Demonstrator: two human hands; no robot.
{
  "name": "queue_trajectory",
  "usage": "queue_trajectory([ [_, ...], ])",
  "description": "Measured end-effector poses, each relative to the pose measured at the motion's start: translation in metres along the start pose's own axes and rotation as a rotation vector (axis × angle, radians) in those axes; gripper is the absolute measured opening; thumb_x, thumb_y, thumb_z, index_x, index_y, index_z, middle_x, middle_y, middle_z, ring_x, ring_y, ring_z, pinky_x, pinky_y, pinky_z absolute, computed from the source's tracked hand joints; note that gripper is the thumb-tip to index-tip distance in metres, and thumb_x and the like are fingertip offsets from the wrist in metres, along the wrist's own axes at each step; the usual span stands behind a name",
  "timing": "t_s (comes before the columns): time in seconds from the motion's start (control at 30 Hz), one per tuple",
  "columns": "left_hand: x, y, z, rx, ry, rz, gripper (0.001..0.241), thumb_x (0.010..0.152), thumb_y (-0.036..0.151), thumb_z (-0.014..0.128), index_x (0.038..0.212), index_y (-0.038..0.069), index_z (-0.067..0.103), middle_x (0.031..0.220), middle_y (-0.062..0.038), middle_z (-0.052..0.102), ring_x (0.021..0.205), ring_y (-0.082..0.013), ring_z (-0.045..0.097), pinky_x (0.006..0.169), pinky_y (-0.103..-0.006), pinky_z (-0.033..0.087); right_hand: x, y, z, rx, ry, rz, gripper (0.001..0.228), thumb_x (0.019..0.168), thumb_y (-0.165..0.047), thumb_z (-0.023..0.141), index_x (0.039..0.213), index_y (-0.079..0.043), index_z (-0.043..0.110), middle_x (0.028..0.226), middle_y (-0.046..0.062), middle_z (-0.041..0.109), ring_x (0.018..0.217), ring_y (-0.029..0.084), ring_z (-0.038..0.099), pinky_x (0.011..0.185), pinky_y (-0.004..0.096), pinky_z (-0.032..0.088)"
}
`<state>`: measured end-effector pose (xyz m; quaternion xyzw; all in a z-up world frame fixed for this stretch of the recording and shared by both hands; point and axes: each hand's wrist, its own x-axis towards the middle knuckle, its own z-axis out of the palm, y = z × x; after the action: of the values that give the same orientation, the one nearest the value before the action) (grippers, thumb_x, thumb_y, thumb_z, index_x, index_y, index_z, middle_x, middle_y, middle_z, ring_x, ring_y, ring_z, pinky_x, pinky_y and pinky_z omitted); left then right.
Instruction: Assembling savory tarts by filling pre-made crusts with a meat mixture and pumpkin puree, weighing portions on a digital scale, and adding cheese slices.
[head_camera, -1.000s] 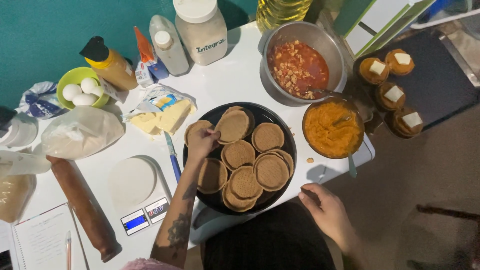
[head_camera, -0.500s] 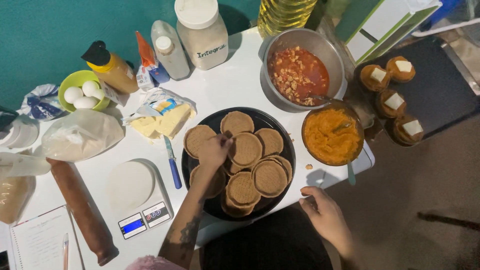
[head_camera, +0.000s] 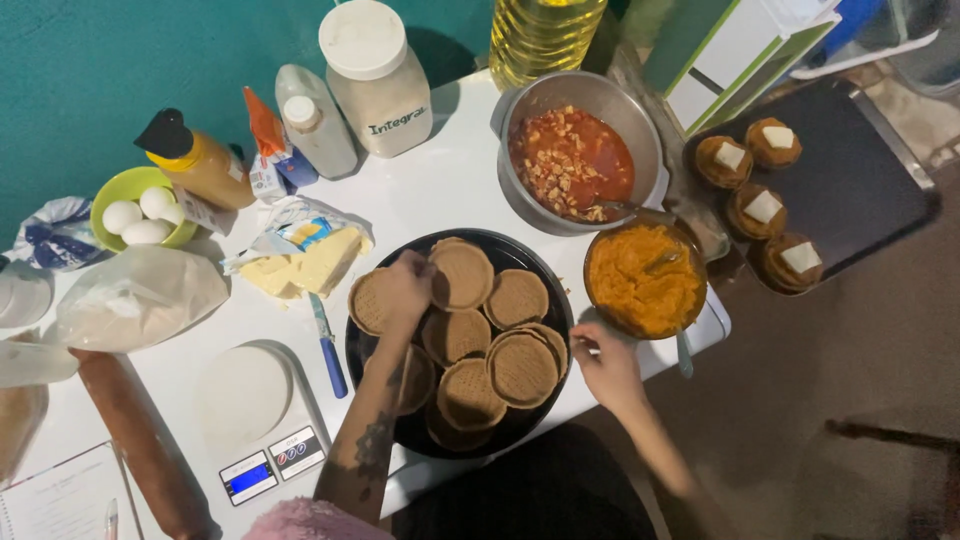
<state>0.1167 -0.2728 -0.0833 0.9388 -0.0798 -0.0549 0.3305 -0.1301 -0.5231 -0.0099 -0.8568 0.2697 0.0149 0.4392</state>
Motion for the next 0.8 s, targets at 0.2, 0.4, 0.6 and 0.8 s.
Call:
queue_trajectory([
  [0.2, -0.013, 0.013, -0.025, -0.191, 0.217, -0.04, 0.034, 0.085, 0.026, 0.08, 0.104, 0.001, 0.066, 0.089, -0.018, 0.072, 0.081, -0.0369, 0.07, 0.071, -0.0477, 0.054, 0.057, -0.031, 0.031, -0.123, 0.135, -0.132, 0.018, 0.093, -0.018, 0.067, 0.104, -0.005, 0.073, 0.095, 0.017, 0.077, 0.092, 0.035, 0.076, 0.081, 0.042, 0.059],
  [0.4, -0.08, 0.036, -0.067, 0.019, -0.013, -0.097, 0.028, 0.09, 0.029, 0.074, 0.107, 0.008, 0.069, 0.097, -0.018, 0.075, 0.089, -0.0357, 0.072, 0.079, -0.0475, 0.056, 0.081, -0.041, 0.048, -0.423, 0.063, -0.031, 0.031, 0.09, -0.026, 0.072, 0.105, 0.001, 0.066, 0.087, 0.027, 0.072, 0.087, 0.045, 0.071, 0.08, 0.051, 0.057],
  [0.6, -0.107, 0.021, -0.059, 0.038, -0.13, -0.126, 0.025, 0.093, 0.028, 0.071, 0.109, 0.008, 0.072, 0.106, -0.019, 0.074, 0.095, -0.0369, 0.072, 0.083, -0.0472, 0.057, 0.088, -0.039, 0.043, -0.371, 0.081, -0.125, 0.026, 0.088, -0.023, 0.073, 0.095, 0.001, 0.065, 0.084, 0.023, 0.072, 0.084, 0.043, 0.071, 0.077, 0.052, 0.057],
  [0.8, -0.119, 0.027, -0.066, -0.08, 0.037, -0.042, 0.036, 0.09, 0.03, 0.072, 0.117, 0.007, 0.07, 0.105, -0.016, 0.074, 0.098, -0.0334, 0.069, 0.084, -0.0445, 0.055, 0.068, -0.079, 0.02, -0.192, 0.178, -0.272, 0.014, 0.089, -0.014, 0.072, 0.09, 0.0, 0.07, 0.082, 0.02, 0.072, 0.076, 0.035, 0.071, 0.07, 0.045, 0.056],
])
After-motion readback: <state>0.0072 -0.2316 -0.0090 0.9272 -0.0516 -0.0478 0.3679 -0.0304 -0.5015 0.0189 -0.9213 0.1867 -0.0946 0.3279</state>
